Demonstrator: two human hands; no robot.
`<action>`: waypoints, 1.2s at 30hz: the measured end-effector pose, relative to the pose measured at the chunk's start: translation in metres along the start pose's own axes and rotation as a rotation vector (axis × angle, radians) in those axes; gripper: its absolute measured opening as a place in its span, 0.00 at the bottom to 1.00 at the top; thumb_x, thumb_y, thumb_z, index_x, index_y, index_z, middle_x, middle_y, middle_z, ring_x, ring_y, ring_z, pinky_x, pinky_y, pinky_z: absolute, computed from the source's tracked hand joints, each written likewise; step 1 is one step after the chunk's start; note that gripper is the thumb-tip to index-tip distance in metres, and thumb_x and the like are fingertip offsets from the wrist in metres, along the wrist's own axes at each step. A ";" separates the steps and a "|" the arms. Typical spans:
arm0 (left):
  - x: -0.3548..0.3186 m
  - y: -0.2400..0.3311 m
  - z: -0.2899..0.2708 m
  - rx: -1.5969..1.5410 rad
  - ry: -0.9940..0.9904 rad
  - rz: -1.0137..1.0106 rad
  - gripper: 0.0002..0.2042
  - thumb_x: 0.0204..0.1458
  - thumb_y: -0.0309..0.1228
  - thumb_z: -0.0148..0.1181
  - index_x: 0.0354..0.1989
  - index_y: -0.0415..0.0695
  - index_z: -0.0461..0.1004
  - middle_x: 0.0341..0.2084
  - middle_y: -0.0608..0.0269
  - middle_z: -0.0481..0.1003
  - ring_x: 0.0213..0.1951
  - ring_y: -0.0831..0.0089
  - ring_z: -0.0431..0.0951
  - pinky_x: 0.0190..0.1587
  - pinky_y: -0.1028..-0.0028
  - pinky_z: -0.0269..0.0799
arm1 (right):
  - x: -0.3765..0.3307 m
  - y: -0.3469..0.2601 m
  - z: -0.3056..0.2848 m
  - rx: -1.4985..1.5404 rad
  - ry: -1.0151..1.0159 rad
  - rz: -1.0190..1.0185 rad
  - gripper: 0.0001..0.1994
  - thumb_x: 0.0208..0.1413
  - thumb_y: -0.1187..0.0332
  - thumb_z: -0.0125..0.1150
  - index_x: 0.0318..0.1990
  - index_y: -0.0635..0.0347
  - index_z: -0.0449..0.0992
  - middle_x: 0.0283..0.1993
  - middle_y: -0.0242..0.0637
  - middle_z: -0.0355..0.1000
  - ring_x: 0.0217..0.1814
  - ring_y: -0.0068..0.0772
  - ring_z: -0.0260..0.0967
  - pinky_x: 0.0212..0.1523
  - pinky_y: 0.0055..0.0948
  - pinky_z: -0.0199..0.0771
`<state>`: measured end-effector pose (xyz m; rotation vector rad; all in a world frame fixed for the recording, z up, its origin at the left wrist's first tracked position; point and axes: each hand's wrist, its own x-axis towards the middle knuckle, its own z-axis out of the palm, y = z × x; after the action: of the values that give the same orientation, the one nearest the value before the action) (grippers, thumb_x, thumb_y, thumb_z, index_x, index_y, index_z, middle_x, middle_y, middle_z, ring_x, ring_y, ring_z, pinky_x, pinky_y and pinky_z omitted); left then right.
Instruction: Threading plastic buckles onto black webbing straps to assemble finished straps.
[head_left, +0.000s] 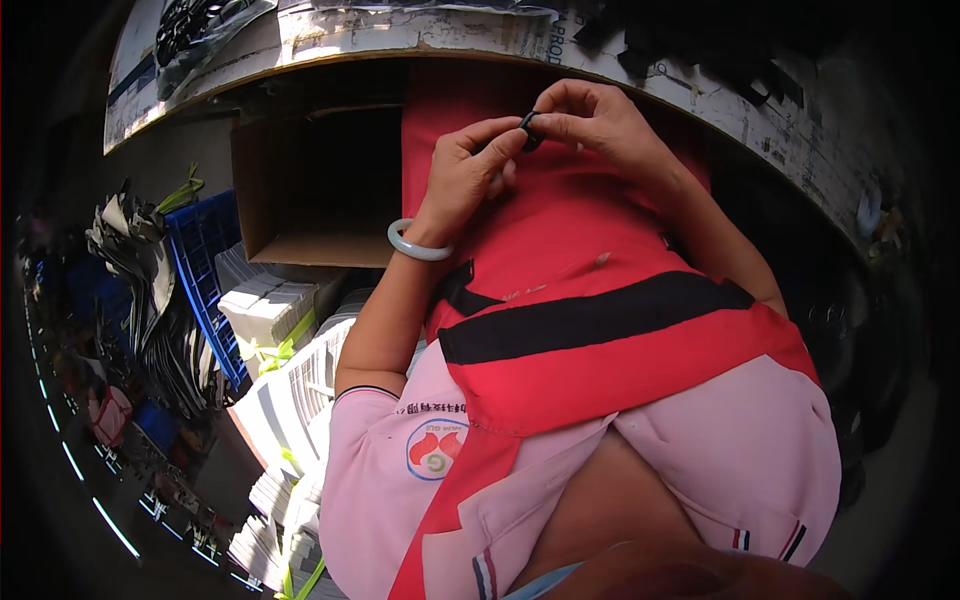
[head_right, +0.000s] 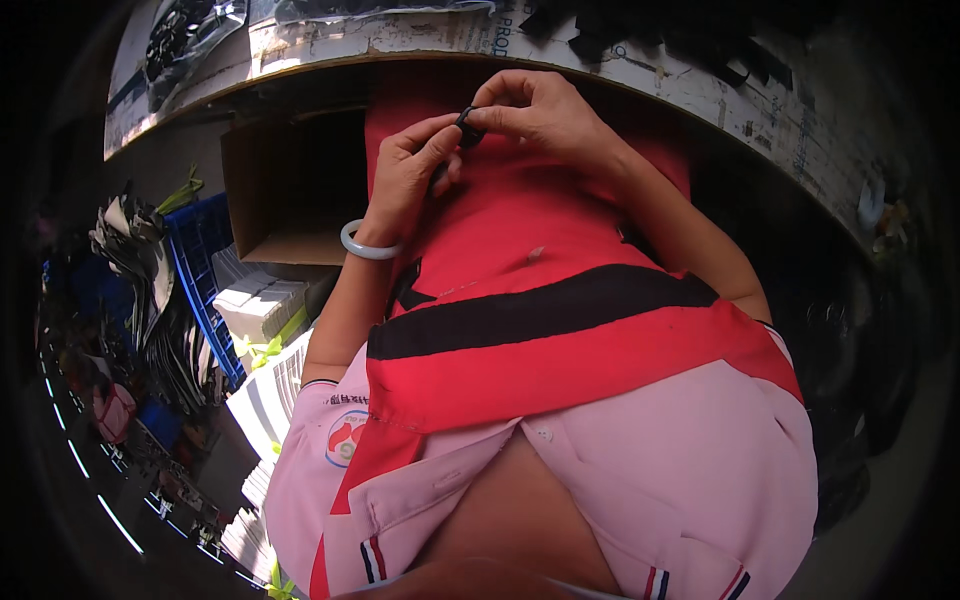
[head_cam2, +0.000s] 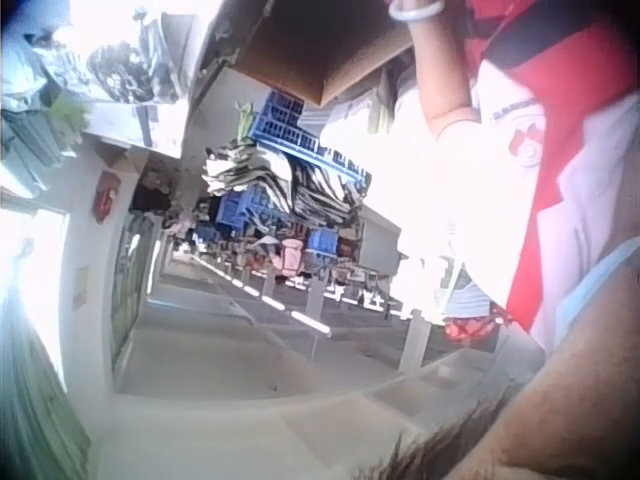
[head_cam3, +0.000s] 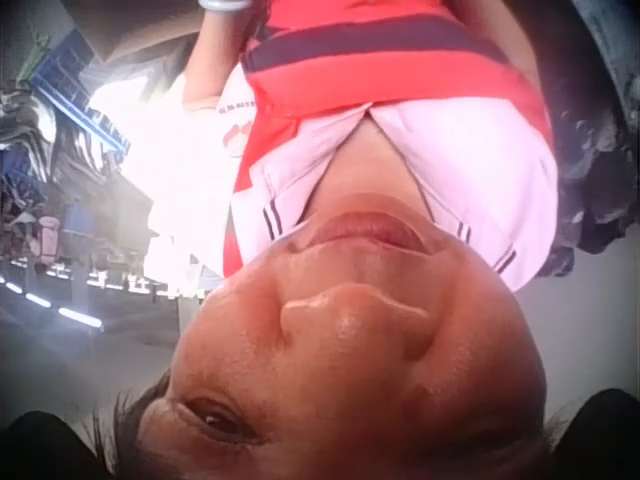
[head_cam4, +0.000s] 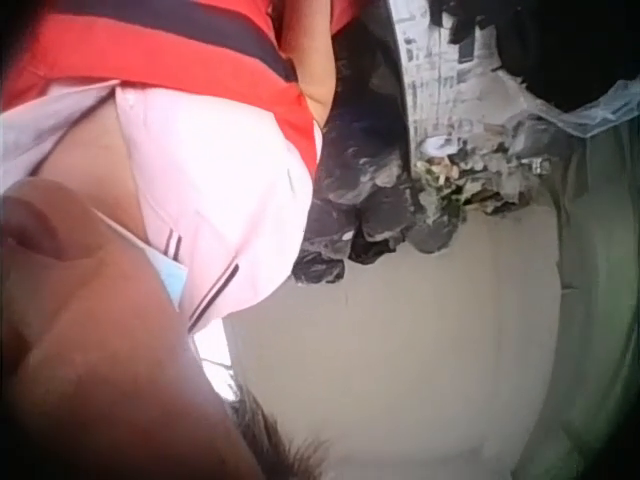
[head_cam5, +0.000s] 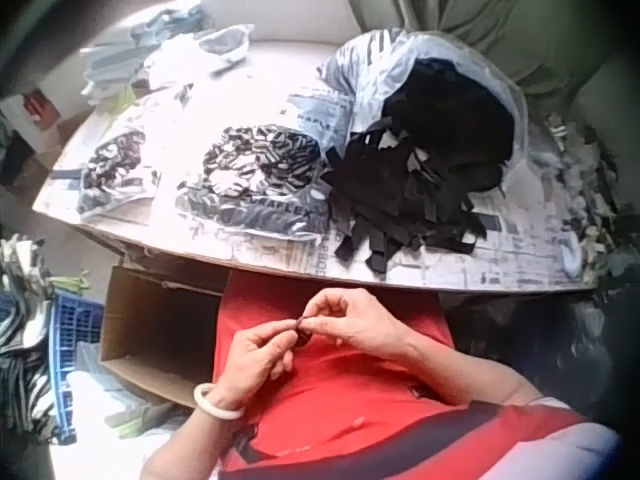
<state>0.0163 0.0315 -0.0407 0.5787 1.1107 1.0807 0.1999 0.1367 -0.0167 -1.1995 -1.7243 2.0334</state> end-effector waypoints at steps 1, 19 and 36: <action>0.002 0.000 0.000 0.078 -0.016 0.016 0.14 0.57 0.31 0.61 0.47 0.37 0.76 0.18 0.66 0.74 0.15 0.85 0.64 0.17 0.85 0.57 | -0.007 -0.014 0.005 -0.078 0.033 -0.020 0.11 0.54 0.63 0.63 0.38 0.62 0.77 0.30 0.28 0.74 0.29 0.16 0.66 0.30 0.20 0.66; 0.027 -0.004 0.010 -0.487 -0.246 -0.341 0.15 0.61 0.43 0.53 0.32 0.42 0.67 0.23 0.65 0.67 0.21 0.80 0.64 0.20 0.83 0.58 | -0.004 -0.026 -0.050 -0.372 0.193 -0.549 0.08 0.55 0.70 0.63 0.40 0.63 0.76 0.37 0.39 0.74 0.40 0.35 0.74 0.41 0.28 0.73; 0.032 -0.003 0.021 -0.539 -0.063 -0.332 0.13 0.61 0.39 0.54 0.43 0.41 0.70 0.28 0.68 0.65 0.25 0.80 0.63 0.21 0.83 0.57 | 0.024 -0.046 -0.156 -0.509 0.974 -0.989 0.03 0.57 0.75 0.62 0.38 0.60 0.77 0.36 0.24 0.72 0.37 0.12 0.65 0.41 0.13 0.64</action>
<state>0.0384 0.0617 -0.0491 -0.0010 0.7777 1.0047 0.2774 0.2773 0.0173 -0.8717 -1.7200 0.3422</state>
